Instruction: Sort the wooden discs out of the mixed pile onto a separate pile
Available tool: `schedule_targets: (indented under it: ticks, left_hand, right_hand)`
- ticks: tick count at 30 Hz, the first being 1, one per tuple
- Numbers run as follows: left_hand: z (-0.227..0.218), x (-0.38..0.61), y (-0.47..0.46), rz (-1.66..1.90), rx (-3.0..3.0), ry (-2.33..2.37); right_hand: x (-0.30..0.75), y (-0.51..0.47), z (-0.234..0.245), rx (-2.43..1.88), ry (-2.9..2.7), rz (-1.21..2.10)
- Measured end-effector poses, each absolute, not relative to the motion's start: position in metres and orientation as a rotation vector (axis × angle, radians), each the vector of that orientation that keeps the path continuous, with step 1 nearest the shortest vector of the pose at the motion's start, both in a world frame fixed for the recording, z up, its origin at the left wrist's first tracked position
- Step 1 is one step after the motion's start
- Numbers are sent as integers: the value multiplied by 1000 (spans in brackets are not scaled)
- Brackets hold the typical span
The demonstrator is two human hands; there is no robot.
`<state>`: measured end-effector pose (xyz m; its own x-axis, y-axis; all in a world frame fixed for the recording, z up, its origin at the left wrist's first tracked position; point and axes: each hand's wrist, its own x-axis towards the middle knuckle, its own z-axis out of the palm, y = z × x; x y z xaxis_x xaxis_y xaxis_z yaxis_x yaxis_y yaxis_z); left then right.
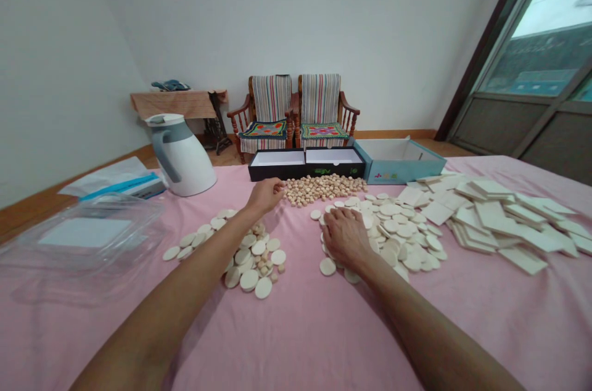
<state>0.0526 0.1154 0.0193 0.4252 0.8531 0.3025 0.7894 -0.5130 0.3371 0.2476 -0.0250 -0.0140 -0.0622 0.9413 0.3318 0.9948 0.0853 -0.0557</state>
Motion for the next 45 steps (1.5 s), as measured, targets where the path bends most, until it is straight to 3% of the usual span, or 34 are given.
schedule_targets:
  ticks: [4,11,20,27,35,45]
  left_hand:
    - [19,44,122,747,2471,1508]
    - [14,-9,106,367,2495,1347]
    - [9,-21,99,306,2552,1509]
    - [9,4,114,383,2488,1559]
    - [15,30,129,737,2344,1579]
    - [16,-12,98,203,2405,1183]
  right_hand:
    - [247,-25,-12,-1943,-2093,-268]
    - [247,-26,-10,-1983,-2118,-225]
    - [247,-26,-12,-1968,-2128,-238]
    - [247,-26,-11,-1971,-2127,-226]
    - [246,-27,-9,-1973,-2119,-245]
    - [247,-25,-13,-1949,-2113,-230]
